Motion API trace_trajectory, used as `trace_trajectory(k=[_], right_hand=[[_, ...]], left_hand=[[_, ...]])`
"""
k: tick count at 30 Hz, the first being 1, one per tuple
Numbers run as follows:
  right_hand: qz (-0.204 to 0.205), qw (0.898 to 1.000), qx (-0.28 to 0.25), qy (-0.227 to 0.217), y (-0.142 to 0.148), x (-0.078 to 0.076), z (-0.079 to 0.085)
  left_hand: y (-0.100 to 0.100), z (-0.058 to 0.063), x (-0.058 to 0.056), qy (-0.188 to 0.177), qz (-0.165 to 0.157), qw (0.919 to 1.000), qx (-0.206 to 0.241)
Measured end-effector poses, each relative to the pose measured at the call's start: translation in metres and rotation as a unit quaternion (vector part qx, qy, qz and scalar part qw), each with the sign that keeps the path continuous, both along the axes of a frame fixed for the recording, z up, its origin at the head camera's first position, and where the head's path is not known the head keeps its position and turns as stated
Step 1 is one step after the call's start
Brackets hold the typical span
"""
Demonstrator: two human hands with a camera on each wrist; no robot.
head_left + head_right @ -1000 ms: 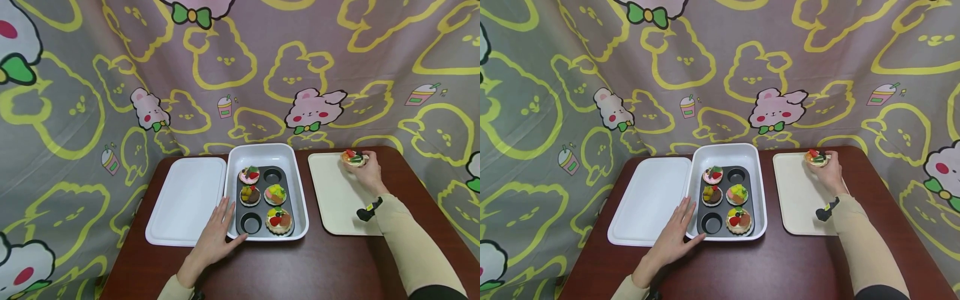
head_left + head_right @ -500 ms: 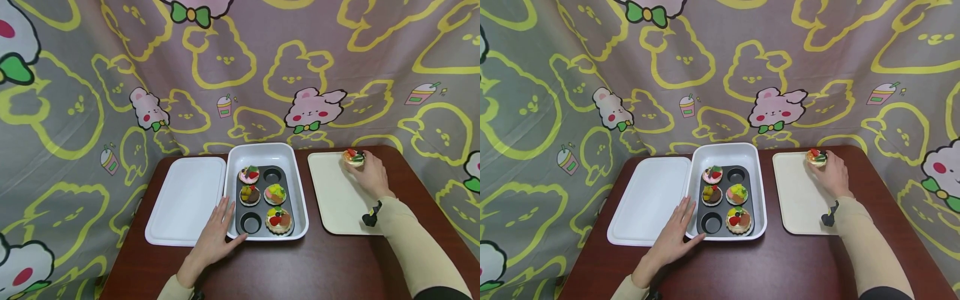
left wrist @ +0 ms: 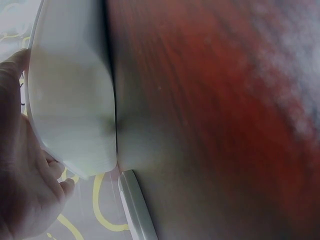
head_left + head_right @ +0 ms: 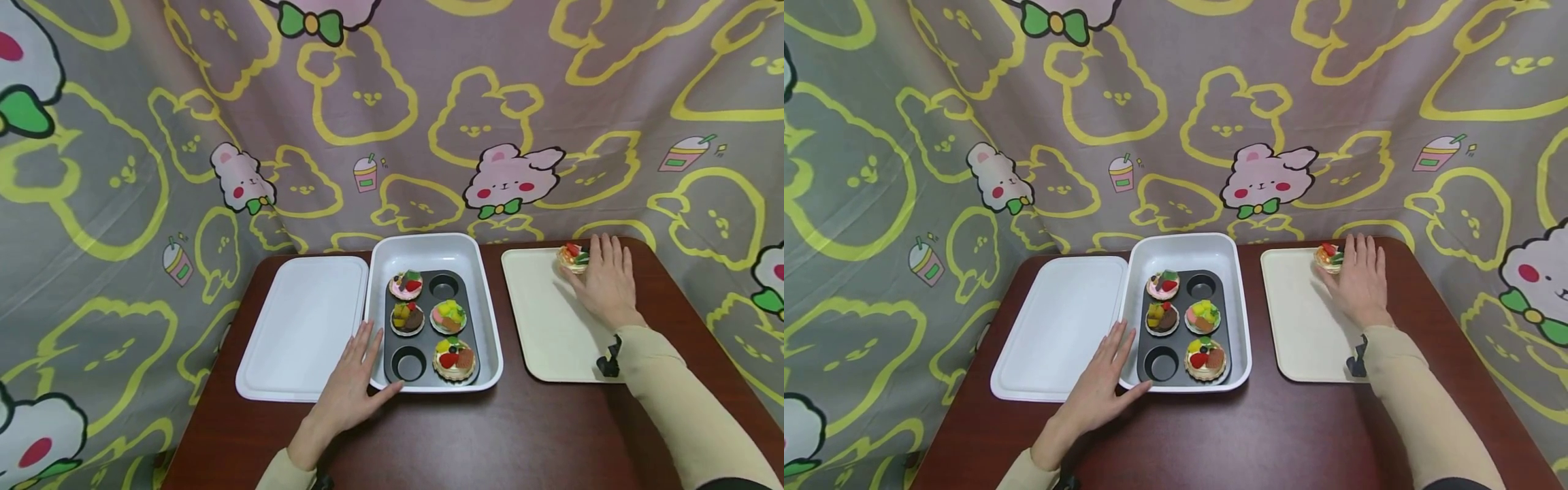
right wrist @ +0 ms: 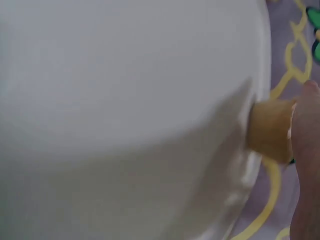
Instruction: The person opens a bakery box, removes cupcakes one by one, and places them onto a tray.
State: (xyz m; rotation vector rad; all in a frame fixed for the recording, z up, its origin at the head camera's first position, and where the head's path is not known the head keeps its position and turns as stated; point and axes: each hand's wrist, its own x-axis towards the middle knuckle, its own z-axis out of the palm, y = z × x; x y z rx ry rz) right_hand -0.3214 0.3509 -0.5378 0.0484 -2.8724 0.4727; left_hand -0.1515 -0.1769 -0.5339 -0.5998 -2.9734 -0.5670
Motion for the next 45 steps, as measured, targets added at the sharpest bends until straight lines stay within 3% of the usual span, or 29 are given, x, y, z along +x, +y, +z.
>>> trace_trajectory(k=[8,13,17,25,36,45], right_hand=[[0.076,0.994,0.009,0.076,-0.038,0.005,0.021],[0.116,0.988,0.015,0.097,-0.066,0.01,0.026],[0.145,0.986,0.019,0.082,-0.089,0.017,0.029],[0.203,0.979,0.016,0.006,-0.135,0.033,0.035],[0.302,0.949,-0.041,-0.075,-0.183,0.051,0.04],[0.331,0.939,-0.043,-0.085,-0.201,0.052,0.033]], left_hand=[[0.0,0.001,-0.001,-0.004,0.002,1.0,0.002],[0.0,0.002,0.0,-0.007,0.001,1.0,0.0],[0.0,0.002,0.0,-0.002,-0.001,1.0,-0.002],[0.0,0.003,0.0,0.001,0.0,1.0,-0.007],[0.001,0.004,0.001,-0.013,0.006,0.9999,-0.006],[0.0,0.004,0.001,-0.008,0.003,1.0,-0.005]])
